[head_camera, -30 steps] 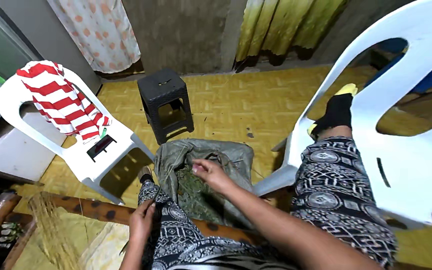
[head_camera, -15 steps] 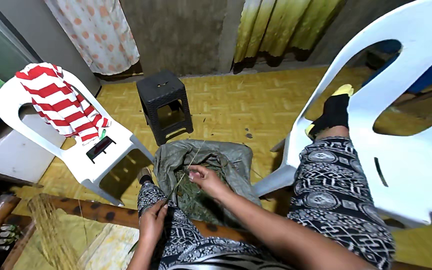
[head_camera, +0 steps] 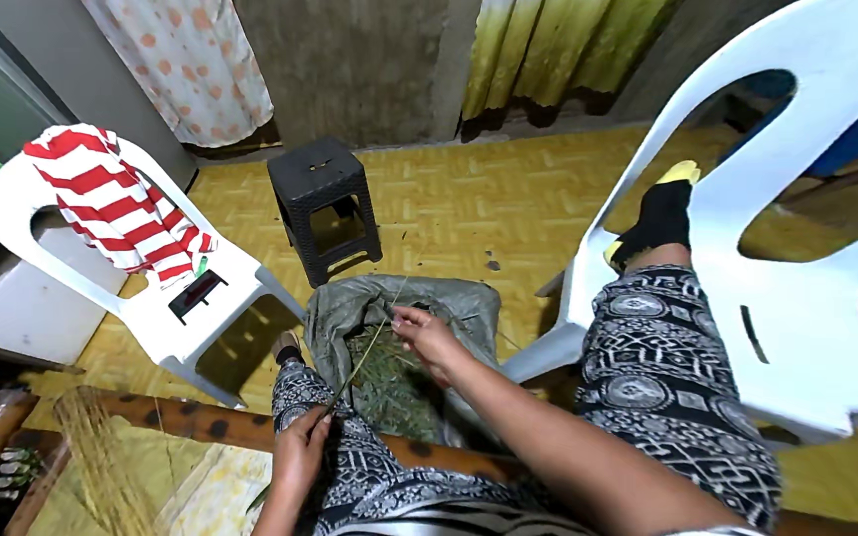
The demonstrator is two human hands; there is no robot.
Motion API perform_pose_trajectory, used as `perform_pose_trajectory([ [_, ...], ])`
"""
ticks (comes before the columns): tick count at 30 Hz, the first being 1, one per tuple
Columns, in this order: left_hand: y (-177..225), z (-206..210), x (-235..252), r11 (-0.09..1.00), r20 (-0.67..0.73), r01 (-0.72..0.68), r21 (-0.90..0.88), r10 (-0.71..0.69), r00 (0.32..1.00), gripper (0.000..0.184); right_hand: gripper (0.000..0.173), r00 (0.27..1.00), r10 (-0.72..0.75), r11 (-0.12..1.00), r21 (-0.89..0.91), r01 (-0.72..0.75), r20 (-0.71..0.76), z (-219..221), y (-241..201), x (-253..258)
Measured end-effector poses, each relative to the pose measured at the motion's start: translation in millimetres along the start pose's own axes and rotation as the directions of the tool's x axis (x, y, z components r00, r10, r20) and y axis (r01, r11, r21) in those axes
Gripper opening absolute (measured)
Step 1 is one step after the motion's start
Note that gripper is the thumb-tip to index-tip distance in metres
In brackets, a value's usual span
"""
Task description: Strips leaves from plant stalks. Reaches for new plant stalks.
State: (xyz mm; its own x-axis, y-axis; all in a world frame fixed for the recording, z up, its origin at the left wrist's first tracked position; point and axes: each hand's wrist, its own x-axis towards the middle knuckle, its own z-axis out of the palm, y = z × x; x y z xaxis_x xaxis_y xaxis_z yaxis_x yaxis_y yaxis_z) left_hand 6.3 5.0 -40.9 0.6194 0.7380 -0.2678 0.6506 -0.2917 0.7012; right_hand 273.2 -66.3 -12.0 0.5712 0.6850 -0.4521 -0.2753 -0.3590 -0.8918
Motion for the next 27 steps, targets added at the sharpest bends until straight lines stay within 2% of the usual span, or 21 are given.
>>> perform_pose_trajectory([
  [3,-3,-1,-1,1.000,0.001,-0.019,0.013,0.019,1.000,0.028,0.037,0.998,0.046,0.989,0.140,-0.039,-0.051,-4,-3,5],
  [8,-11,-2,-7,0.997,-0.024,-0.058,0.041,0.059,0.998,0.027,0.036,0.991,0.070,0.969,0.243,-0.040,-0.114,-17,-10,12],
  [20,-43,-16,-17,0.987,-0.086,-0.115,0.109,0.124,0.989,0.025,0.037,0.982,0.086,0.934,0.356,-0.020,-0.171,-50,-26,28],
  [27,-65,-28,-20,0.986,-0.059,-0.106,0.130,0.114,0.992,0.025,0.034,0.973,0.103,0.929,0.369,-0.020,-0.208,-69,-38,32],
])
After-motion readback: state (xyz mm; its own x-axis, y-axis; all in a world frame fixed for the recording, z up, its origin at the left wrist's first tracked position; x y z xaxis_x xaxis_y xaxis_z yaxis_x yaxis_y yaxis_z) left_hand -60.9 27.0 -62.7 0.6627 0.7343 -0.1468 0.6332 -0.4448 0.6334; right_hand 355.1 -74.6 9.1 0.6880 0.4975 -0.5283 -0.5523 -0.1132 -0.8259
